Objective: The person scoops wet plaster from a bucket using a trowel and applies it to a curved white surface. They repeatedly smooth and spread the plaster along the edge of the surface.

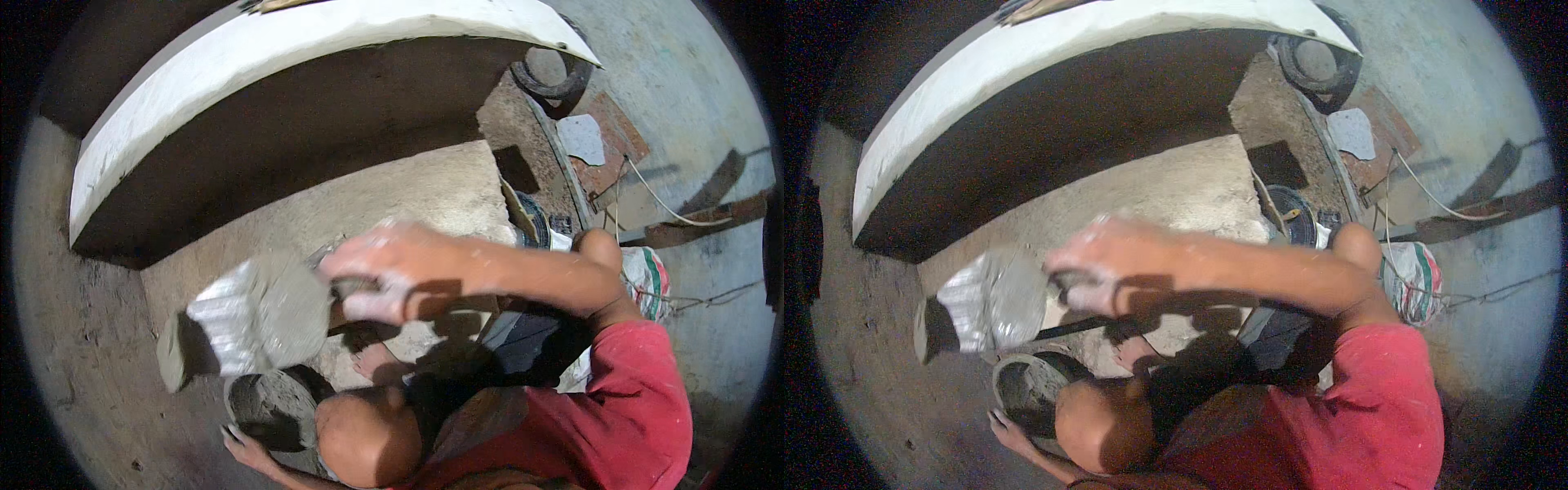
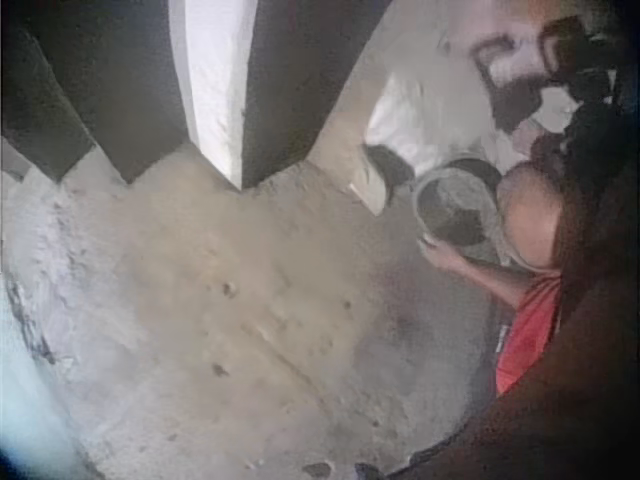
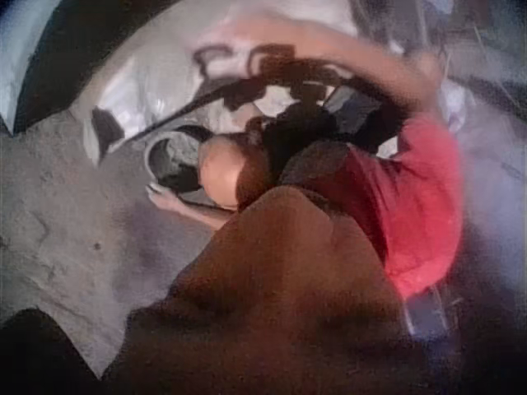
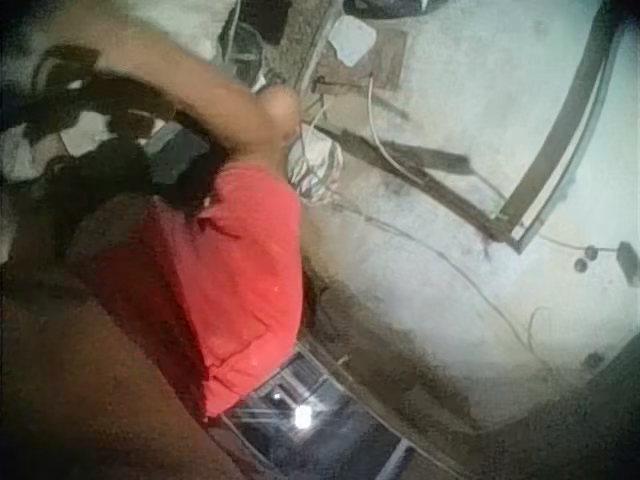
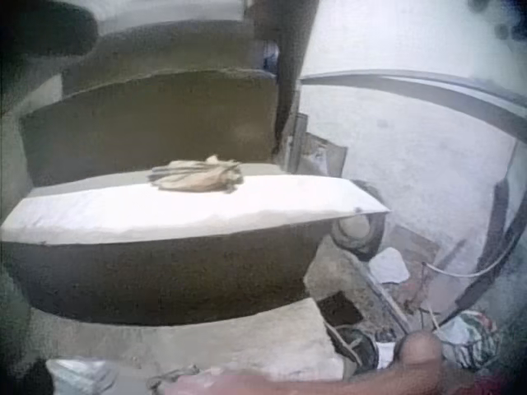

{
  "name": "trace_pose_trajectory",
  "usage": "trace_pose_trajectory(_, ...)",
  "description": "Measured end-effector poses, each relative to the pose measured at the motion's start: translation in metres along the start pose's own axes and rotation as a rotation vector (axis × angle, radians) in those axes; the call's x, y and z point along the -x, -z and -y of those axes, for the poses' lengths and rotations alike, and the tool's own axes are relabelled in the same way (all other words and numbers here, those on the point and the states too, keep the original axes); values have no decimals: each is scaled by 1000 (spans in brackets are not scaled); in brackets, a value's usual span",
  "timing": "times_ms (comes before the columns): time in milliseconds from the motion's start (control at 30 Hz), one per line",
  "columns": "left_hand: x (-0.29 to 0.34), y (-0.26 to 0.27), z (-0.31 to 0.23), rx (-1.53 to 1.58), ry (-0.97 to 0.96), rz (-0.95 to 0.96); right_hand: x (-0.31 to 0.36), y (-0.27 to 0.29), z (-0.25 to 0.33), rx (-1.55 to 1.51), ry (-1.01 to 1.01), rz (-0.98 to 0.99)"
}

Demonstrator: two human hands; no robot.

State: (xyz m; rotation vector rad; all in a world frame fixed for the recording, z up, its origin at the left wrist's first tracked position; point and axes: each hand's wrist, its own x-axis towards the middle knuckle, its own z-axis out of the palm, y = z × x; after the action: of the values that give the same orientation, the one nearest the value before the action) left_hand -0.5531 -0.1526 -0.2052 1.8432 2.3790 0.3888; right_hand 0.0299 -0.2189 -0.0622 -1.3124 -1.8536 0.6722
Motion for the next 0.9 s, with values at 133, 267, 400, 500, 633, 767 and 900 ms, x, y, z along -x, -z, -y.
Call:
trace_pose_trajectory(133, 14, -2, -174, 387, -570, -97, 45, 80, -20, 327, -49, -63)
trace_pose_trajectory(267, 53, -20, -341, 544, -1064, 151, 96, 125, -49, 412, -302, -21)
trace_pose_trajectory(400, 94, -69, -440, 530, -1483, 431, 138, 140, -80, 618, -379, -91)
trace_pose_trajectory(500, 114, -103, -474, 394, -1595, 418, 155, 149, -101, 627, -457, -75)
trace_pose_trajectory(633, 123, -125, -490, 368, -1550, 431, 157, 162, -124, 699, -519, -43)
trace_pose_trajectory(767, 122, -126, -489, 390, -1489, 464, 140, 162, -140, 777, -466, 17)
trace_pose_trajectory(900, 122, -123, -492, 409, -1476, 490, 113, 163, -156, 803, -463, 43)
